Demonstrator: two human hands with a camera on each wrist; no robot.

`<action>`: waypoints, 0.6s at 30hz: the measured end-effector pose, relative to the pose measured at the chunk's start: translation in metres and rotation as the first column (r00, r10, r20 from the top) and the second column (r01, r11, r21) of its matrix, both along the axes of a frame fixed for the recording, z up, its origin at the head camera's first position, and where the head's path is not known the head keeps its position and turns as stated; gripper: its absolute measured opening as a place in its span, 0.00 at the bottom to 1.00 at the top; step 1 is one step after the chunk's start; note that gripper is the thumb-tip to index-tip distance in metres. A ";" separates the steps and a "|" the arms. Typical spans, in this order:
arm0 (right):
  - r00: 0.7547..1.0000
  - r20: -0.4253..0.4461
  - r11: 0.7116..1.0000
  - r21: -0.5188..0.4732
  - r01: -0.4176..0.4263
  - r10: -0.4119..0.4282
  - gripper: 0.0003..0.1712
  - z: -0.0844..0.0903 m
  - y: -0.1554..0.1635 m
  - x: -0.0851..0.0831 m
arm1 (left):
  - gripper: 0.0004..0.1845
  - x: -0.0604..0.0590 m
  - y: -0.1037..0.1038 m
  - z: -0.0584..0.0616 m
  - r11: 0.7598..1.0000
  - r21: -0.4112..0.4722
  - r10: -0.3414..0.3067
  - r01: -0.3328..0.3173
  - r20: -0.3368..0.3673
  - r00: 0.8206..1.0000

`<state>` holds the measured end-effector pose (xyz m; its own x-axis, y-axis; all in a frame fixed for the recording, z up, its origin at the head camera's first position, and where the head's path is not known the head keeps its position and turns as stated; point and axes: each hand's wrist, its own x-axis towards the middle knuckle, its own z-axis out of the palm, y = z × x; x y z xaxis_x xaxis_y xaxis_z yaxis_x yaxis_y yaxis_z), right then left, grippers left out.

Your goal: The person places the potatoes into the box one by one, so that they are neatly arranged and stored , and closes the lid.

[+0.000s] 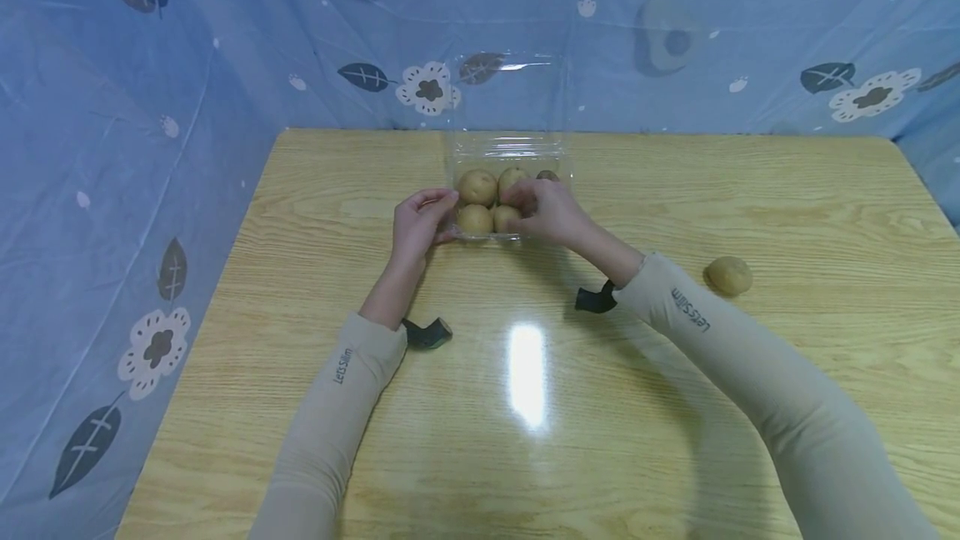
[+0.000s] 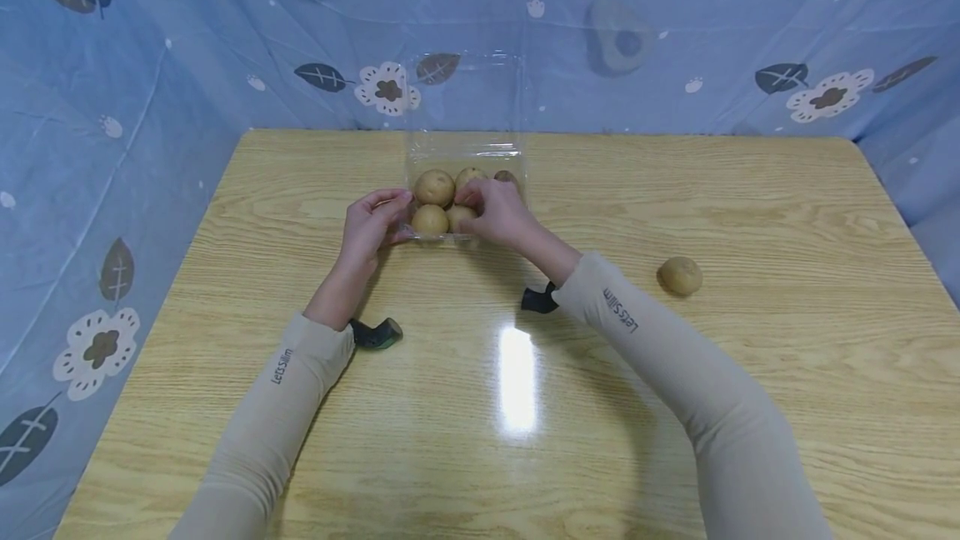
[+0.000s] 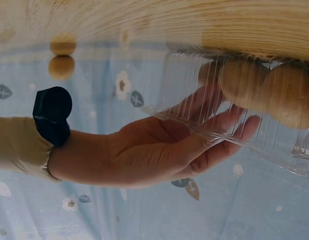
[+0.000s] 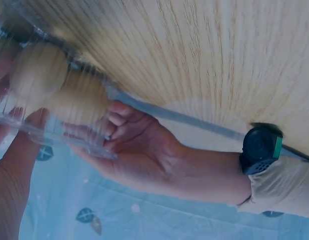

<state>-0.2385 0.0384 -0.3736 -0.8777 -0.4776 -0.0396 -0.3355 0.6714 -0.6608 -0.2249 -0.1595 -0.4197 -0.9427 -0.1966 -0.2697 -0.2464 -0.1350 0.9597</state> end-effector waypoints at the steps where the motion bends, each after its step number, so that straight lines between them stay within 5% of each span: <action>1: 1.000 -0.003 1.000 -0.009 -0.006 0.006 0.18 0.000 0.001 0.000 | 0.12 0.000 0.000 0.000 1.000 0.002 0.001 -0.001 -0.002 1.000; 9: 0.994 -0.024 0.990 -0.096 -0.107 0.106 0.14 0.010 0.012 0.001 | 0.13 0.000 0.001 0.000 1.000 0.002 -0.002 0.002 -0.003 1.000; 18: 0.963 0.107 0.968 0.011 -0.251 0.248 0.16 0.041 0.030 0.009 | 0.12 0.001 0.000 0.001 1.000 -0.004 -0.008 0.008 -0.002 1.000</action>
